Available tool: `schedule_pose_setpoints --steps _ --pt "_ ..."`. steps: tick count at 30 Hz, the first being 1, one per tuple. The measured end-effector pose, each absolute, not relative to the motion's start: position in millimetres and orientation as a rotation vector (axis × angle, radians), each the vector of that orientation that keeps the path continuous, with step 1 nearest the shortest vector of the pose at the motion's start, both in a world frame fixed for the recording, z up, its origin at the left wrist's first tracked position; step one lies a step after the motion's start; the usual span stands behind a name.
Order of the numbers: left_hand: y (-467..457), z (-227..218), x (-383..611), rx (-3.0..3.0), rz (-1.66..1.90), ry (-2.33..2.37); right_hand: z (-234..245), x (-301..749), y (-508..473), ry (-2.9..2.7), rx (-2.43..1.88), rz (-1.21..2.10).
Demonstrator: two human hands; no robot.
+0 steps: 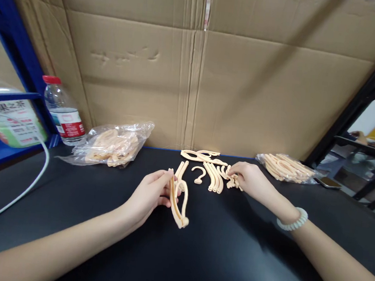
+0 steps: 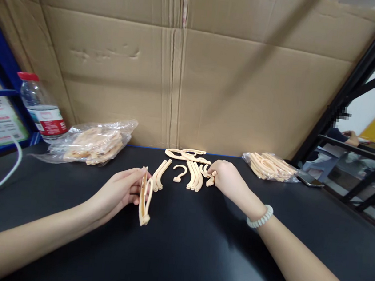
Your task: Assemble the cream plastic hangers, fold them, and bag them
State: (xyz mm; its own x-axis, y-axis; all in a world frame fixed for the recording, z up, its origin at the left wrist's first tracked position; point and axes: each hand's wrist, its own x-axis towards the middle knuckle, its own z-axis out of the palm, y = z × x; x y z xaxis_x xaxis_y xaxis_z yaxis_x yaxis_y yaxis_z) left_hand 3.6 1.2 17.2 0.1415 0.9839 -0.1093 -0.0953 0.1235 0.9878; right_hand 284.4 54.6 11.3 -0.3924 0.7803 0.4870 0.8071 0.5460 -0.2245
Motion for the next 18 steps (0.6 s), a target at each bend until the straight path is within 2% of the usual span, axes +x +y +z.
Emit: schedule_pose_setpoints --steps 5,9,13,18 --pt "-0.8 18.3 5.6 1.081 1.204 1.115 22.7 247.0 16.9 -2.112 -0.780 -0.127" --pt "-2.3 16.0 6.2 1.150 1.291 1.099 30.5 216.7 -22.9 -2.359 -0.431 -0.185" --pt "-4.7 16.3 6.9 1.240 1.330 1.071 29.7 208.9 -34.7 -2.584 -0.450 -0.318" --pt "-5.9 18.3 8.0 1.257 1.311 1.059 24.6 215.6 -20.3 -2.627 -0.534 -0.264"
